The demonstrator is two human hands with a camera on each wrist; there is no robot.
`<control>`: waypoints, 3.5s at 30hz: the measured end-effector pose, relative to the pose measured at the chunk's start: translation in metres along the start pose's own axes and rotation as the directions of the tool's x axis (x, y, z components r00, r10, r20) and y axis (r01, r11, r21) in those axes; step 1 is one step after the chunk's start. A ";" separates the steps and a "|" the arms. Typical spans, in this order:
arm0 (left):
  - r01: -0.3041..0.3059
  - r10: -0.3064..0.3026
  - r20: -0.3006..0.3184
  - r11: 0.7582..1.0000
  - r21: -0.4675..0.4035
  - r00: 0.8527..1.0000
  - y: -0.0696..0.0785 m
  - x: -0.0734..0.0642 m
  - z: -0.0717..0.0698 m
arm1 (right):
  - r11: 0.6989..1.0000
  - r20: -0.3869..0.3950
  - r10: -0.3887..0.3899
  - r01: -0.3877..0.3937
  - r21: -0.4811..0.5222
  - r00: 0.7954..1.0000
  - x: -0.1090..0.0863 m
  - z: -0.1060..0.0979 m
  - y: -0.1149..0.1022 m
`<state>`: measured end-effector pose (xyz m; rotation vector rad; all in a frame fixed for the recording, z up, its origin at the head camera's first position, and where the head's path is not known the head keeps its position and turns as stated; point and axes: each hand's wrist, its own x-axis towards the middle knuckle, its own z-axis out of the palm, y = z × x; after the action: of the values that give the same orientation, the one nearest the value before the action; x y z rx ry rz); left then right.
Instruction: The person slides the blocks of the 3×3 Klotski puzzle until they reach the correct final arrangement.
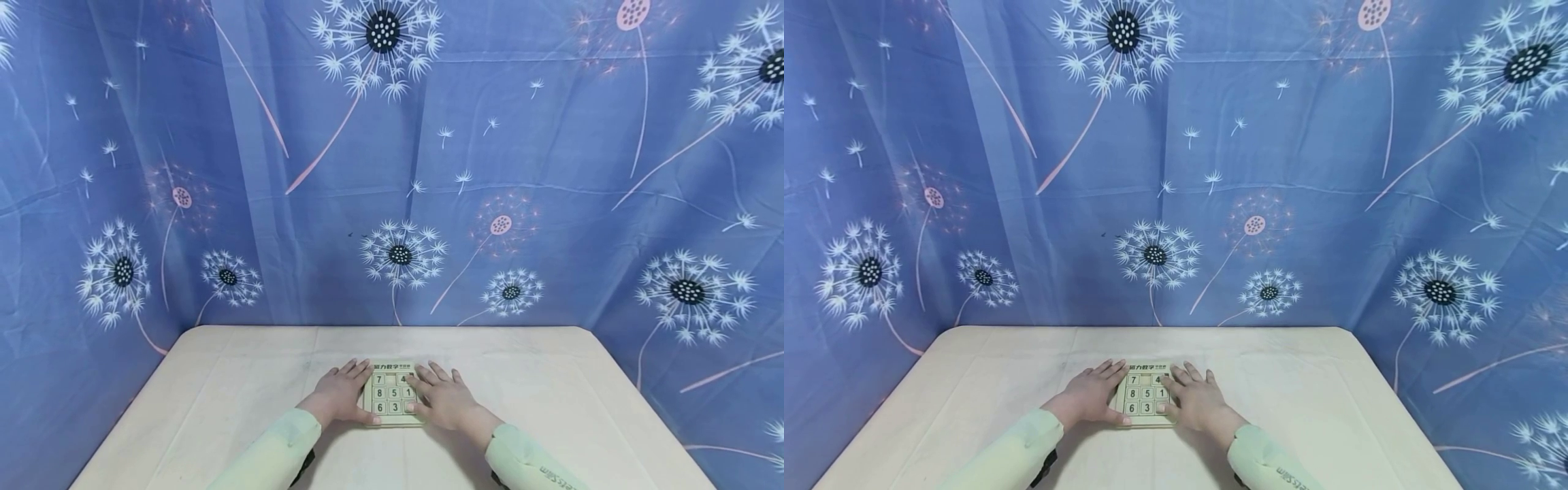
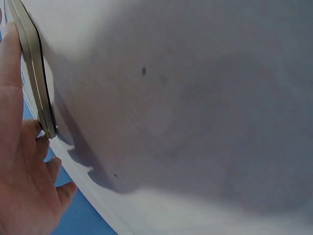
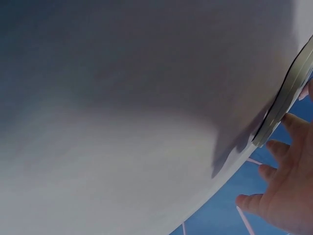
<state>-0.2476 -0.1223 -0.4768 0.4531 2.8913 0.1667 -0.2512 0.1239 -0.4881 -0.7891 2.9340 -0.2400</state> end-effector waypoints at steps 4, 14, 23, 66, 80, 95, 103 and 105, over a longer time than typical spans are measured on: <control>-0.001 0.001 -0.008 1.000 0.001 1.000 0.000 -0.001 0.000 | 1.000 0.004 0.001 -0.001 -0.007 1.000 0.000 0.000 -0.001; -0.001 0.001 -0.006 1.000 0.004 1.000 0.000 0.000 0.000 | 1.000 -0.001 -0.012 0.012 -0.002 1.000 -0.001 -0.004 -0.005; -0.003 0.003 -0.006 1.000 -0.004 1.000 0.000 -0.001 -0.001 | 1.000 0.000 -0.013 0.013 -0.002 1.000 0.001 -0.003 -0.006; -0.011 0.011 0.018 1.000 0.017 1.000 0.000 0.002 0.001 | 0.999 0.012 -0.046 0.045 0.028 0.999 0.012 -0.003 -0.019; -0.026 0.026 0.015 1.000 0.018 1.000 0.000 0.004 0.000 | 0.993 -0.032 -0.092 0.094 0.066 0.995 -0.005 -0.014 -0.005; -0.029 0.029 0.021 1.000 -0.010 0.999 -0.002 0.003 0.002 | 0.995 -0.008 -0.083 0.083 0.060 0.997 -0.022 -0.014 -0.001; -0.014 0.014 0.008 1.000 -0.004 1.000 0.000 0.003 0.001 | 0.995 0.003 -0.069 0.069 0.068 0.998 -0.029 -0.011 -0.003; -0.011 0.011 0.007 1.000 -0.002 1.000 0.000 0.003 0.001 | 0.996 0.002 -0.068 0.067 0.065 0.998 -0.029 -0.009 -0.003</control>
<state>-0.2497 -0.1213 -0.4786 0.4689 2.8823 0.1699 -0.2260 0.1374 -0.4769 -0.8790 2.8828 -0.3371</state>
